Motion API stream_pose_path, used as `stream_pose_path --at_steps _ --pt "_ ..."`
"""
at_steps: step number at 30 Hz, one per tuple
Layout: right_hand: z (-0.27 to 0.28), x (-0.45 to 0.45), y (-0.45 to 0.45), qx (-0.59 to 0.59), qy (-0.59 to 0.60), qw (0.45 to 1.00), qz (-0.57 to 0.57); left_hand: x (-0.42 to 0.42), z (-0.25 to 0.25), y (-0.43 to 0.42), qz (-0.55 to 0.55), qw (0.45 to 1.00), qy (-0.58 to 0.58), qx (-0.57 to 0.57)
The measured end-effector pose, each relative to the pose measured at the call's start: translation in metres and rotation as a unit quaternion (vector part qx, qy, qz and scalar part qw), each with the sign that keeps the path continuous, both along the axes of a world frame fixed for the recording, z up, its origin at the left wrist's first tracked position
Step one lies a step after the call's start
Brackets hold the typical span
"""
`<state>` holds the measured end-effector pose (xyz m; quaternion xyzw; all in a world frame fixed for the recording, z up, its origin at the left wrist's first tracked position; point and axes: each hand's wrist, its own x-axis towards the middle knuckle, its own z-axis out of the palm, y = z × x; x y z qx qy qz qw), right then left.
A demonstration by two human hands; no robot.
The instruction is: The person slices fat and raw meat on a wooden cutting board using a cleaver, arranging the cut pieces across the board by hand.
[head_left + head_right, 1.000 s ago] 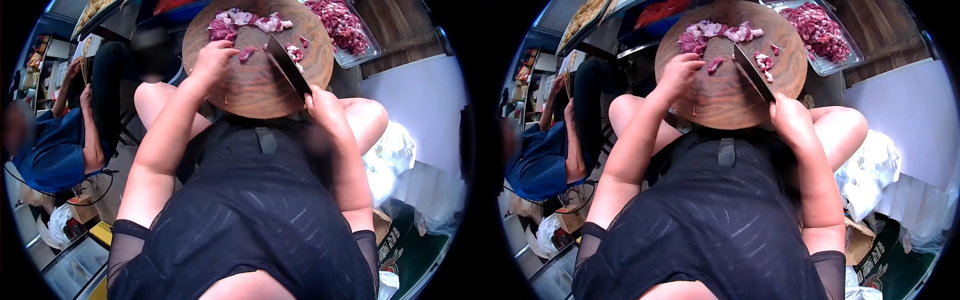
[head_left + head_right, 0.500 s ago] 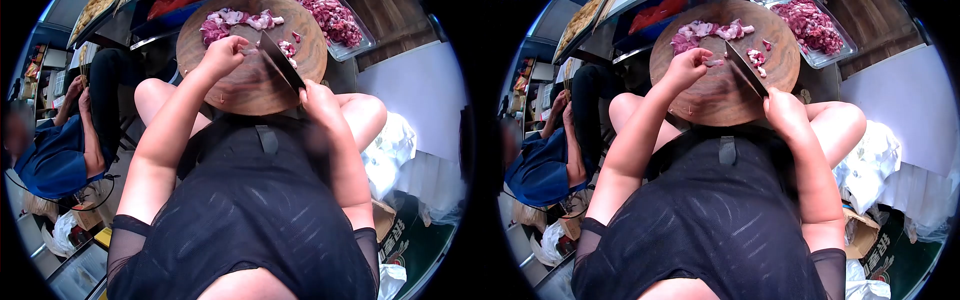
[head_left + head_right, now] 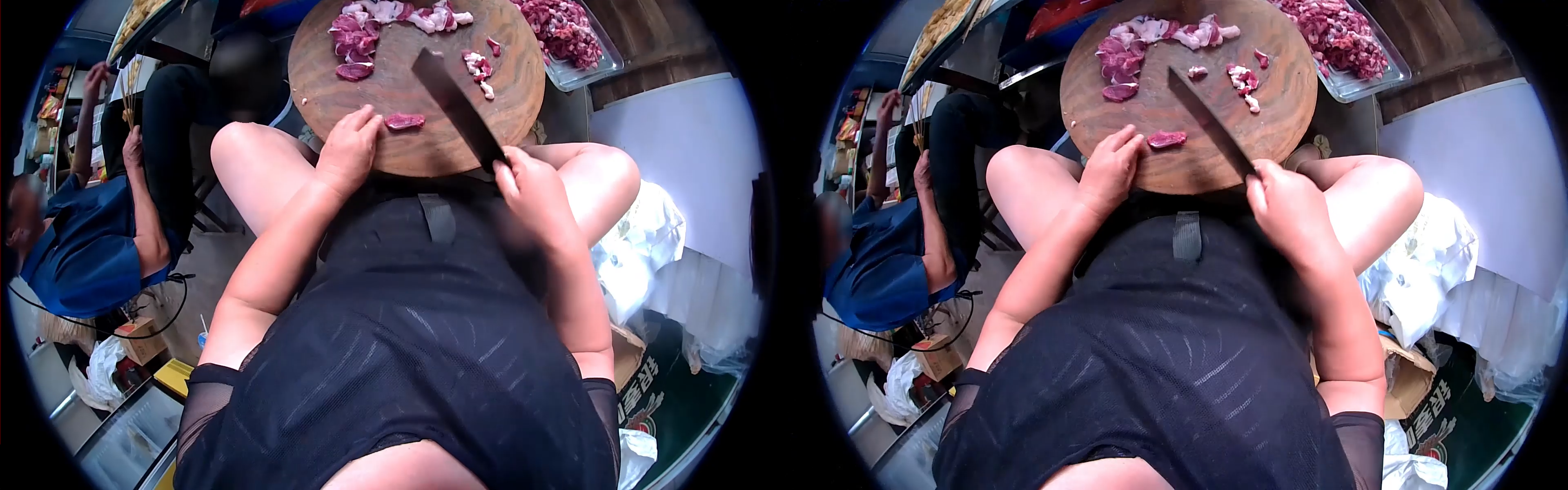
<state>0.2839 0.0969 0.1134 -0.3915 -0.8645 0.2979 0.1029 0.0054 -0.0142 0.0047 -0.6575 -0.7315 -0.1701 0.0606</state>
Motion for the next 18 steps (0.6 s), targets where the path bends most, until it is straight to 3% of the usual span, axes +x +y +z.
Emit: stream_pose_path --at_steps 3,6,7,9,18 --pt "0.0 -0.006 -0.019 0.054 -0.009 0.998 0.038 0.011 0.014 0.015 -0.141 0.985 -0.033 0.095" --pt "-0.006 -0.015 -0.025 0.127 -0.032 0.988 0.079 0.018 -0.005 0.027 -0.11 0.985 -0.078 0.11" --pt "-0.006 -0.017 -0.025 0.125 -0.036 0.988 0.077 0.022 -0.008 0.027 -0.055 0.97 -0.229 0.057" --pt "-0.005 -0.02 -0.024 0.098 -0.122 0.983 0.093 0.017 -0.011 0.029 -0.082 0.973 -0.201 0.077" --pt "0.006 -0.062 -0.011 0.07 -0.156 0.976 0.137 0.019 -0.007 0.031 -0.114 0.982 -0.082 0.123"
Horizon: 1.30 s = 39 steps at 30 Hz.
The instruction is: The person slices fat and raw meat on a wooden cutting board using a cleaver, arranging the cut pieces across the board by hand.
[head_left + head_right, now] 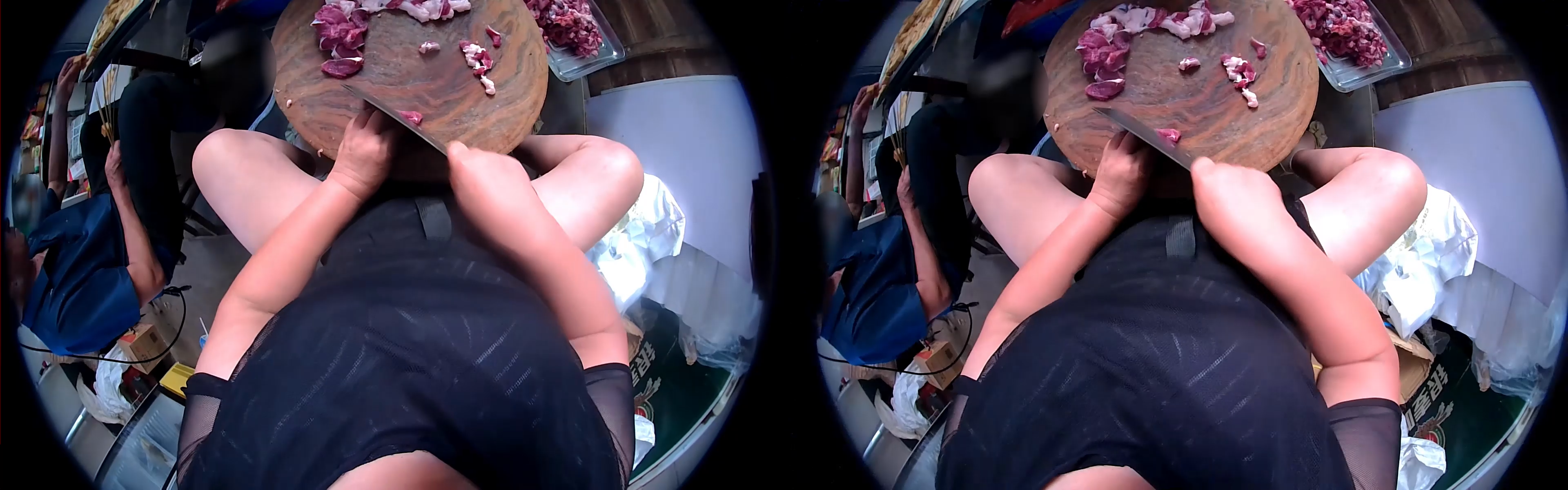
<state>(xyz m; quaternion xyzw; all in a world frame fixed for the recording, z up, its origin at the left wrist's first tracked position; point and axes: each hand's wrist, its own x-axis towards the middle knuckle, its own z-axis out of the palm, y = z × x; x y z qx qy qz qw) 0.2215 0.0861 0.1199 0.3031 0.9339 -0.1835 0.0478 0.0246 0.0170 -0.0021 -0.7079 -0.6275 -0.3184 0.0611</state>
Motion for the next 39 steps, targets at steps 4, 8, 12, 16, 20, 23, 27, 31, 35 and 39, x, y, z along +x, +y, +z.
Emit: stream_pose_path --at_steps 4,8,12,16,20,23,27,31,35,39 --pt "-0.021 -0.033 0.021 -0.004 0.049 0.999 0.02 -0.001 0.0 -0.002 0.007 0.999 0.022 -0.027" --pt "-0.017 -0.015 0.042 -0.033 -0.015 0.999 0.023 -0.005 0.007 -0.007 0.005 0.998 -0.015 -0.055" --pt "-0.008 0.029 0.045 -0.029 0.02 0.999 -0.034 -0.011 0.014 -0.02 0.073 0.97 -0.229 -0.041" --pt "-0.011 0.046 0.02 0.042 0.064 0.996 -0.054 -0.014 0.007 -0.014 0.05 0.99 -0.132 -0.019" --pt "-0.009 0.047 0.006 0.039 0.101 0.994 -0.013 -0.016 0.001 -0.011 0.016 1.0 0.018 -0.019" --pt "-0.007 0.042 0.003 0.031 0.051 0.998 0.012 -0.014 -0.006 -0.01 0.027 1.0 -0.012 -0.008" --pt "-0.001 0.034 0.004 0.0 0.016 1.0 0.017 -0.012 -0.002 -0.013 0.035 0.999 -0.019 -0.021" --pt "-0.001 0.001 0.001 -0.019 0.0 0.999 0.025 -0.01 0.005 -0.01 0.008 0.999 -0.042 -0.017" --pt "-0.011 -0.04 0.005 -0.015 0.022 0.999 0.022 -0.015 -0.004 -0.012 0.032 0.997 0.071 -0.02" --pt "-0.015 -0.017 0.022 -0.03 0.002 0.998 0.047 -0.013 0.014 -0.012 0.018 0.998 0.053 -0.027"
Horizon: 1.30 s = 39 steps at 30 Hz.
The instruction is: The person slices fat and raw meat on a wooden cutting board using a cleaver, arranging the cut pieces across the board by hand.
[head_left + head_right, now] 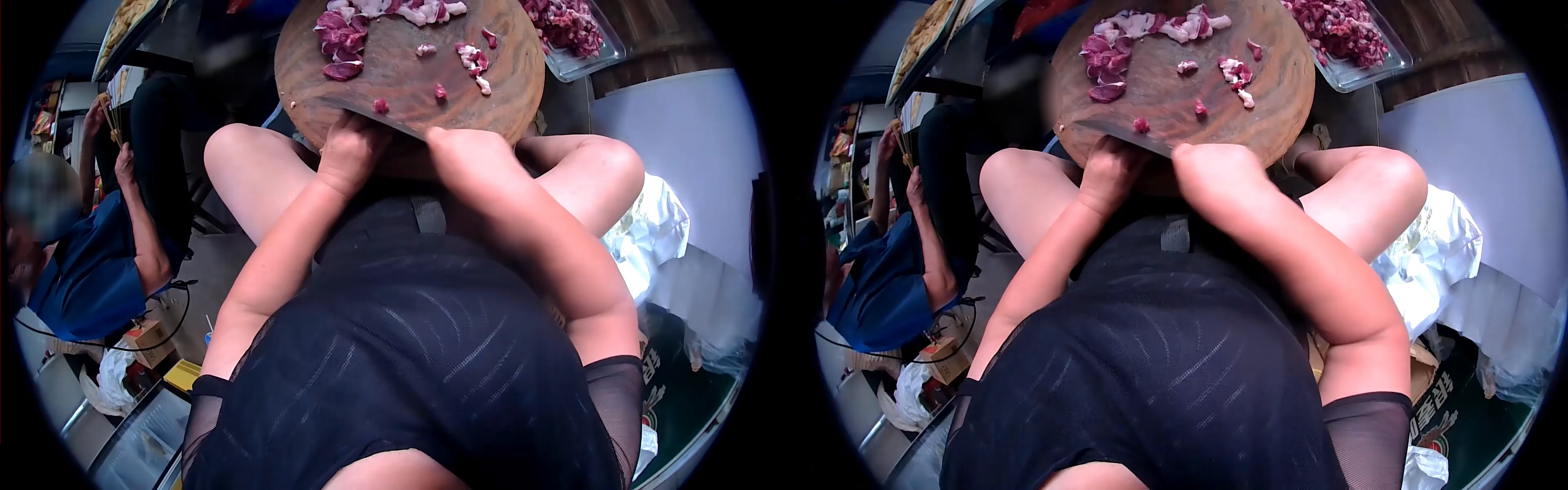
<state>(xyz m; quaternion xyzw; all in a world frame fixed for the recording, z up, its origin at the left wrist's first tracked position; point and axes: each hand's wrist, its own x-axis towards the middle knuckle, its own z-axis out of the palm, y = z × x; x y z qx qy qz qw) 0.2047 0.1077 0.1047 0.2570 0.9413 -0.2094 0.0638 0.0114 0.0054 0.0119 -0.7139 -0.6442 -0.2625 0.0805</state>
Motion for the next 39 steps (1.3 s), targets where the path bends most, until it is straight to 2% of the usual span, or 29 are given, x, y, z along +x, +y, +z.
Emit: stream_pose_path --at_steps 1,2,3,4,5,7,9,11,13,14,15,17,18,19,20,21,23,25,27,28,29,31,32,34,36,37,38,39 --pt "0.007 0.016 0.009 0.004 0.001 1.0 0.011 -0.001 0.001 0.002 0.002 1.0 0.002 0.004" --pt "0.016 0.023 0.02 -0.029 -0.072 0.997 -0.027 -0.003 0.0 0.006 0.036 0.997 -0.051 -0.049" --pt "0.015 0.039 0.029 -0.049 -0.045 0.995 -0.069 -0.005 0.0 0.01 0.071 0.987 -0.105 -0.1" --pt "0.021 0.05 0.031 -0.018 -0.012 0.994 -0.105 0.0 0.005 0.02 0.041 0.985 -0.156 -0.067" --pt "0.008 0.061 0.036 0.016 0.005 0.991 -0.131 0.005 0.007 0.029 0.03 0.986 -0.156 -0.054" --pt "0.017 0.069 0.034 0.033 0.06 0.975 -0.209 0.013 0.008 0.055 -0.024 0.974 -0.225 0.004" --pt "0.022 0.08 0.031 0.016 0.079 0.975 -0.207 0.004 0.014 0.068 0.002 0.969 -0.247 0.0" --pt "0.024 0.088 0.026 -0.002 0.097 0.974 -0.206 -0.024 0.02 0.076 0.122 0.946 -0.302 0.002" --pt "0.02 0.092 0.02 -0.118 0.111 0.976 -0.144 -0.062 0.01 0.076 0.211 0.961 -0.177 0.006" --pt "0.014 0.09 0.018 -0.132 0.121 0.976 -0.119 -0.075 0.001 0.071 0.259 0.944 -0.198 -0.057" --pt "0.011 0.087 0.019 -0.176 0.074 0.974 -0.122 -0.079 0.004 0.063 0.273 0.94 -0.183 -0.091" --pt "-0.004 0.083 0.021 -0.216 0.085 0.965 -0.125 -0.084 0.008 0.057 0.31 0.906 -0.242 -0.159" --pt "0.0 0.079 0.023 -0.245 0.074 0.954 -0.154 -0.088 0.007 0.055 0.31 0.906 -0.239 -0.16" --pt "0.004 0.075 0.025 -0.272 0.062 0.943 -0.181 -0.094 0.005 0.053 0.293 0.886 -0.284 -0.219" --pt "0.002 0.074 0.028 -0.228 0.056 0.955 -0.183 -0.098 0.003 0.052 0.274 0.861 -0.327 -0.275" --pt "-0.003 0.075 0.03 -0.227 0.057 0.955 -0.183 -0.097 0.005 0.052 0.274 0.862 -0.327 -0.274" --pt "-0.017 0.077 0.035 -0.162 0.114 0.96 -0.197 -0.092 0.007 0.054 0.221 0.816 -0.476 -0.245" --pt "-0.021 0.077 0.038 -0.188 0.109 0.953 -0.212 -0.075 0.026 0.06 0.192 0.827 -0.478 -0.224" --pt "-0.008 0.074 0.033 -0.255 0.081 0.925 -0.271 -0.052 0.045 0.063 0.109 0.881 -0.441 -0.133" --pt "-0.004 0.073 0.031 -0.256 0.076 0.925 -0.27 -0.039 0.049 0.062 0.079 0.919 -0.377 -0.08" --pt "-0.001 0.073 0.029 -0.283 0.08 0.911 -0.288 -0.03 0.055 0.055 0.035 0.974 -0.218 -0.051" --pt "0.0 0.075 0.026 -0.311 0.08 0.896 -0.306 -0.021 0.034 0.042 -0.041 0.995 -0.048 -0.075" --pt "-0.001 0.077 0.024 -0.3 0.081 0.902 -0.3 -0.016 0.023 0.028 -0.051 0.987 0.029 -0.151" --pt "-0.004 0.082 0.022 -0.29 0.08 0.907 -0.295 -0.01 0.003 0.006 -0.03 0.993 0.038 -0.105" --pt "-0.008 0.089 0.014 -0.136 0.13 0.956 -0.224 -0.007 -0.004 -0.003 -0.018 0.996 0.045 -0.073" --pt "-0.008 0.089 0.009 -0.138 0.125 0.957 -0.224 -0.005 -0.005 -0.005 0.028 0.998 0.017 -0.061" --pt "-0.008 0.086 0.005 -0.082 0.136 0.966 -0.202 -0.005 -0.005 -0.005 0.073 0.996 -0.009 -0.047" --pt "-0.006 0.082 0.0 -0.025 0.147 0.973 -0.179 -0.003 -0.002 -0.002 0.073 0.996 -0.012 -0.046"
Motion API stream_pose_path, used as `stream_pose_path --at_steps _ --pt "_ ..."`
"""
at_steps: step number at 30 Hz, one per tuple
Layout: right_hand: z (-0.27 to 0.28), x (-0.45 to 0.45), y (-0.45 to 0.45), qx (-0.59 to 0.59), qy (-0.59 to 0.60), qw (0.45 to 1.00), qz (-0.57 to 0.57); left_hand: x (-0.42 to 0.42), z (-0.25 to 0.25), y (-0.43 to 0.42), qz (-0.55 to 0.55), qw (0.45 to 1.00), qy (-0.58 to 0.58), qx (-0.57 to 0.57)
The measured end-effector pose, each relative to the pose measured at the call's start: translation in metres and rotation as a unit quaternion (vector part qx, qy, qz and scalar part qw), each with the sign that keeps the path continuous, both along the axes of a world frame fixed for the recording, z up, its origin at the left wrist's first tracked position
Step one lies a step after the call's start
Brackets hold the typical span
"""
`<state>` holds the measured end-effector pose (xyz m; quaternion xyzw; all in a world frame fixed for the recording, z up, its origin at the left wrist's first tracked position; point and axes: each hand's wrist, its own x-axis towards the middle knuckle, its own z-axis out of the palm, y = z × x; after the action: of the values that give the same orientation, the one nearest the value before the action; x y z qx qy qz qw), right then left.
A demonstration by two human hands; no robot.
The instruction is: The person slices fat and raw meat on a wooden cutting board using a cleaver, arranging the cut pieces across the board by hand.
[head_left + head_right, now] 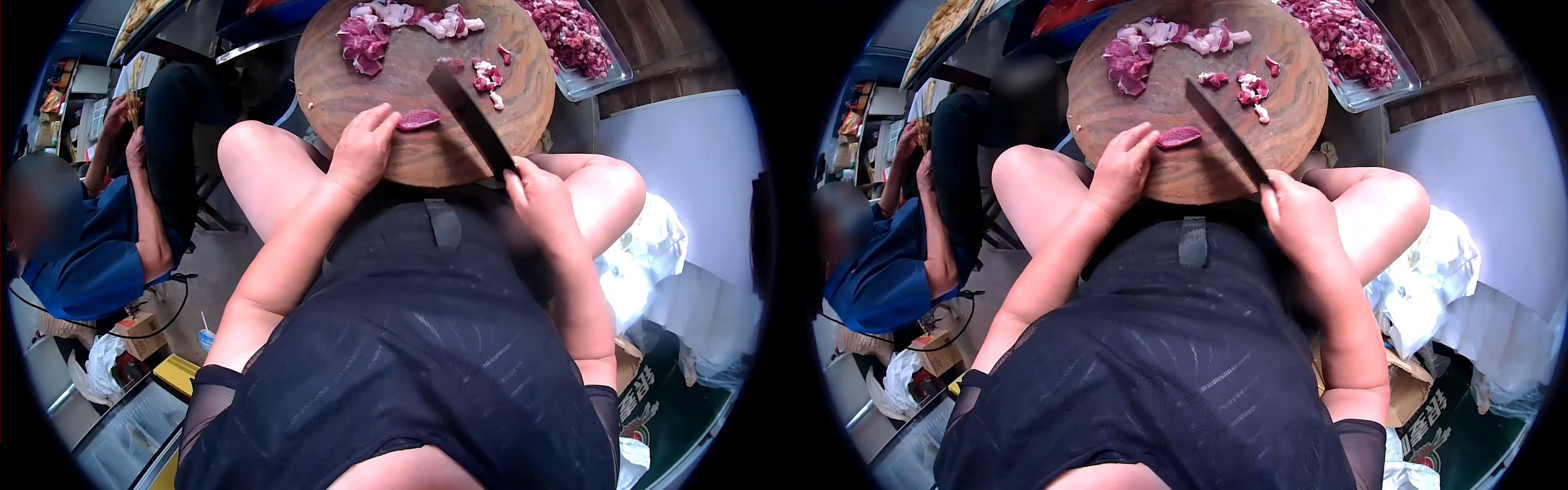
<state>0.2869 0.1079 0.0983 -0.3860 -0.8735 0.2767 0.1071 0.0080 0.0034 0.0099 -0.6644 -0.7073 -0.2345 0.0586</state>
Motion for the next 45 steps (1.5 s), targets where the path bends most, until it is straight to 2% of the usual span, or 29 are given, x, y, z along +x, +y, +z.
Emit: stream_pose_path --at_steps 2,3,4,6,7,14,17,23,25,26,28,32,34,36,39,42,45 --pt "0.003 -0.01 -0.009 0.082 -0.012 0.996 0.024 0.006 0.006 0.011 -0.103 0.994 -0.031 0.035" --pt "0.003 -0.014 -0.01 0.114 -0.018 0.992 0.043 0.01 0.004 0.019 -0.119 0.991 0.001 0.068" --pt "0.003 -0.017 -0.011 0.146 -0.023 0.987 0.062 0.012 -0.002 0.024 -0.121 0.99 -0.003 0.068" --pt "0.002 -0.023 -0.01 0.153 -0.045 0.984 0.077 0.014 -0.014 0.031 -0.086 0.988 -0.123 0.048" --pt "0.001 -0.025 -0.009 0.161 -0.063 0.98 0.094 0.012 -0.016 0.034 -0.1 0.988 -0.091 0.071" --pt "0.025 -0.036 -0.006 0.093 -0.109 0.983 0.115 0.007 -0.021 0.035 -0.11 0.988 -0.093 0.057" --pt "0.022 -0.065 -0.001 0.057 -0.162 0.978 0.121 0.008 -0.016 0.037 -0.131 0.985 -0.042 0.107" --pt "-0.001 -0.118 0.032 0.087 -0.117 0.977 0.153 0.011 -0.014 0.03 -0.096 0.993 -0.043 0.055" --pt "-0.01 -0.104 0.033 0.112 -0.088 0.985 0.097 0.013 -0.001 0.028 -0.085 0.966 -0.224 0.095" --pt "-0.014 -0.092 0.031 0.137 -0.059 0.985 0.085 0.009 0.001 0.028 -0.084 0.966 -0.224 0.098" --pt "-0.004 -0.075 0.022 0.142 -0.046 0.985 0.082 0.001 0.003 0.02 -0.039 0.982 -0.141 0.121" --pt "0.013 -0.045 -0.004 0.123 -0.049 0.987 0.095 -0.002 -0.019 0.024 -0.112 0.984 -0.105 0.09" --pt "0.022 -0.042 -0.009 0.11 -0.079 0.986 0.096 0.003 -0.005 0.027 -0.107 0.983 -0.113 0.095" --pt "0.026 -0.043 -0.012 0.055 -0.162 0.98 0.099 0.005 -0.004 0.027 -0.1 0.983 -0.121 0.098" --pt "0.027 -0.05 -0.01 0.083 -0.137 0.98 0.12 0.003 -0.012 0.026 -0.086 0.988 -0.086 0.099" --pt "0.029 -0.069 -0.008 0.058 -0.161 0.977 0.13 0.003 -0.012 0.027 -0.092 0.988 -0.067 0.106" --pt "0.006 -0.095 0.0 0.076 -0.13 0.978 0.142 0.005 -0.011 0.028 -0.082 0.988 -0.032 0.127"
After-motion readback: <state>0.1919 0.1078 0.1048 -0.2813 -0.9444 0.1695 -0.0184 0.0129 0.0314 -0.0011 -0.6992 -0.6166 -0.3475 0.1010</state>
